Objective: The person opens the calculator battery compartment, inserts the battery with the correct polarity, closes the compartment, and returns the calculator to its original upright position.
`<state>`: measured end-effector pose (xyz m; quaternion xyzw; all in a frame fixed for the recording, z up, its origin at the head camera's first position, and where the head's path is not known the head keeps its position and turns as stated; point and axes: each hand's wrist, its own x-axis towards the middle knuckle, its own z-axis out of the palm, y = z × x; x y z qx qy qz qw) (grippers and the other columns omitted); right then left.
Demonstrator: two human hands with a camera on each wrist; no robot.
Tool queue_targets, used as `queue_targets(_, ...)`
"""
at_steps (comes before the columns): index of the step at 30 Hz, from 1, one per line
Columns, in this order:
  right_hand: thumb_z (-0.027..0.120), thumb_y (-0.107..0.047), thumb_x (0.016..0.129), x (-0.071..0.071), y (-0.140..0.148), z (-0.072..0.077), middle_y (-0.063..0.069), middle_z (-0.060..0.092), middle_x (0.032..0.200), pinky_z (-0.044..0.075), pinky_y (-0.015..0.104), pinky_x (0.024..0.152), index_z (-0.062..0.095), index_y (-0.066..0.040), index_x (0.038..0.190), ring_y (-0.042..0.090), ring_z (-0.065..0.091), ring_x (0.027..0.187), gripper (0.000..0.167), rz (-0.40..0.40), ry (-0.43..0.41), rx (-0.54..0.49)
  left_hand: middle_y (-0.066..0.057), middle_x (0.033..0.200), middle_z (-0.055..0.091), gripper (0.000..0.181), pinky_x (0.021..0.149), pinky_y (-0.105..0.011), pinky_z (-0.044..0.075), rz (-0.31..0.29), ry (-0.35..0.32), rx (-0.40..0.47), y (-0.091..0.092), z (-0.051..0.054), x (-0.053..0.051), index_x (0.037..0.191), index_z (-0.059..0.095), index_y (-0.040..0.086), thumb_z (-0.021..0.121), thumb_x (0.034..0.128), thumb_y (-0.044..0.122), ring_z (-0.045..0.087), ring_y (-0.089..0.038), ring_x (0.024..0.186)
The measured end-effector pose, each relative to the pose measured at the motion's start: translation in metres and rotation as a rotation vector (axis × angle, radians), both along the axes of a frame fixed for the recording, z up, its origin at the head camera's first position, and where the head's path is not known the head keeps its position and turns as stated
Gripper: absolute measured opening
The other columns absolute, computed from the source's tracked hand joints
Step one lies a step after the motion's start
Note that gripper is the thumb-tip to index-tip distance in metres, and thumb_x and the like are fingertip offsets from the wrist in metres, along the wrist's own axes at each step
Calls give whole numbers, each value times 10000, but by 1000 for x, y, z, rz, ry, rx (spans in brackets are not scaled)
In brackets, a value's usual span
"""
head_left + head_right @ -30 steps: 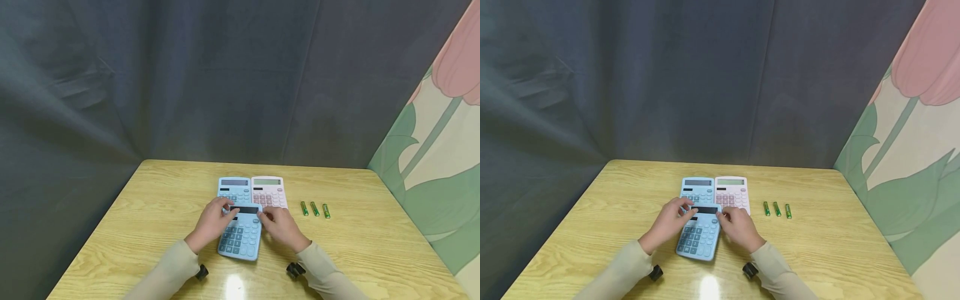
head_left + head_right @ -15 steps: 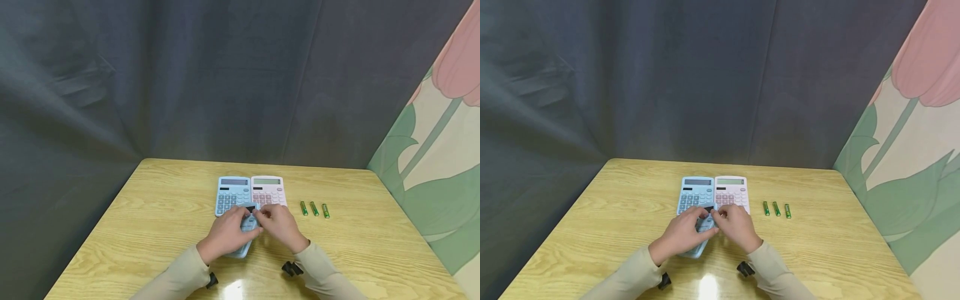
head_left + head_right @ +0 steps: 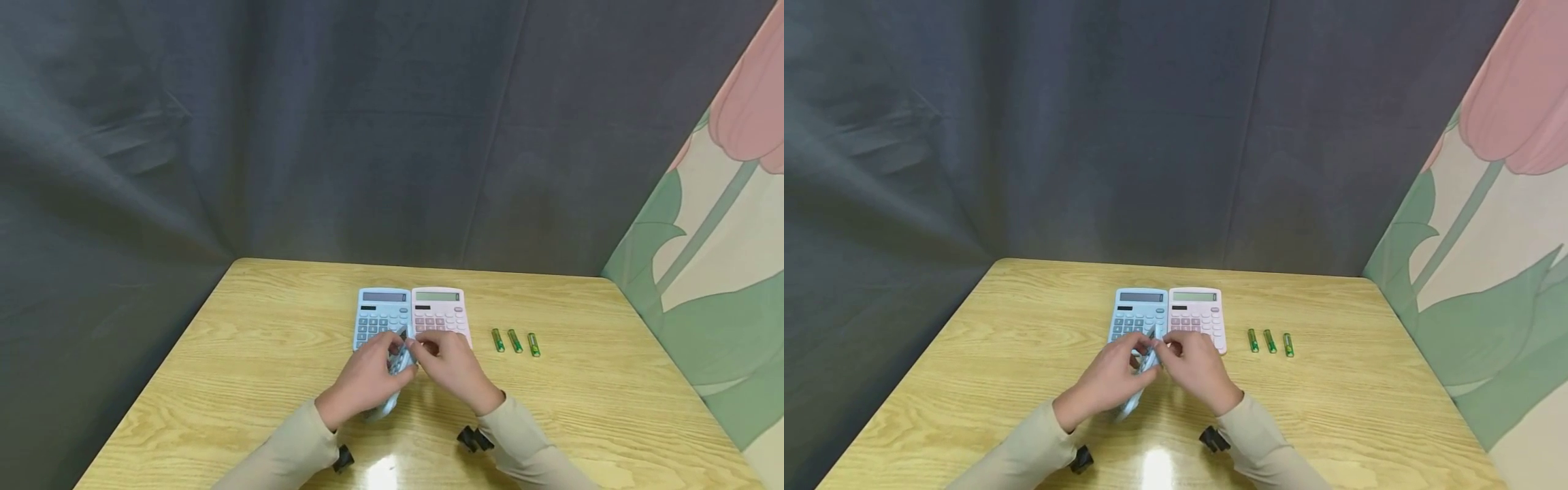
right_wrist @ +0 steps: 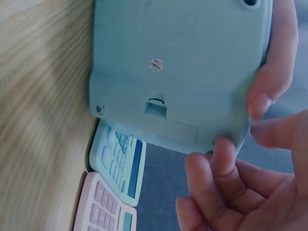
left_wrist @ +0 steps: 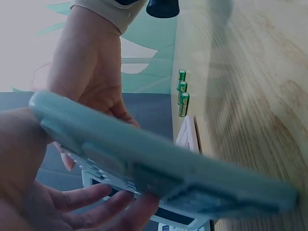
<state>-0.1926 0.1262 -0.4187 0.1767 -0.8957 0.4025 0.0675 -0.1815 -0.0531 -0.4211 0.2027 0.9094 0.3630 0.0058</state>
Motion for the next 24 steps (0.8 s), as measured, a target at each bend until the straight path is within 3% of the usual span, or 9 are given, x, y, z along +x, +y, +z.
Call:
queue_targets(8,649,-235,981,0,-1,1,-5,733,929,549,264,734,765,-113,1008,80,653,798,171,45,25,-30,-6,1030,623,320,730,-267,541,-4,-45,155,-3,-2,-2,1186,553,106,653,930,272,624,-103,830)
queue_targets(15,644,-218,987,0,-3,2,47,729,1005,552,247,717,746,-57,1104,104,655,805,224,72,5,-48,-82,1050,692,385,745,-270,581,52,-35,231,-6,-7,-1,1227,582,38,664,933,272,700,-148,865)
queue_targets(20,591,-91,993,0,-2,-2,90,711,978,536,239,606,736,-21,1099,152,647,722,193,122,-29,-83,-110,1064,719,423,747,-306,592,116,-39,272,-13,-13,1,1272,589,0,644,948,267,709,-184,895)
queue_targets(24,613,-11,944,-1,-1,-6,89,708,959,507,235,590,745,-11,1066,137,594,713,180,137,1,-31,-153,1047,734,393,731,-309,600,147,-54,330,-19,-21,1,1265,590,-45,628,962,204,722,-227,912)
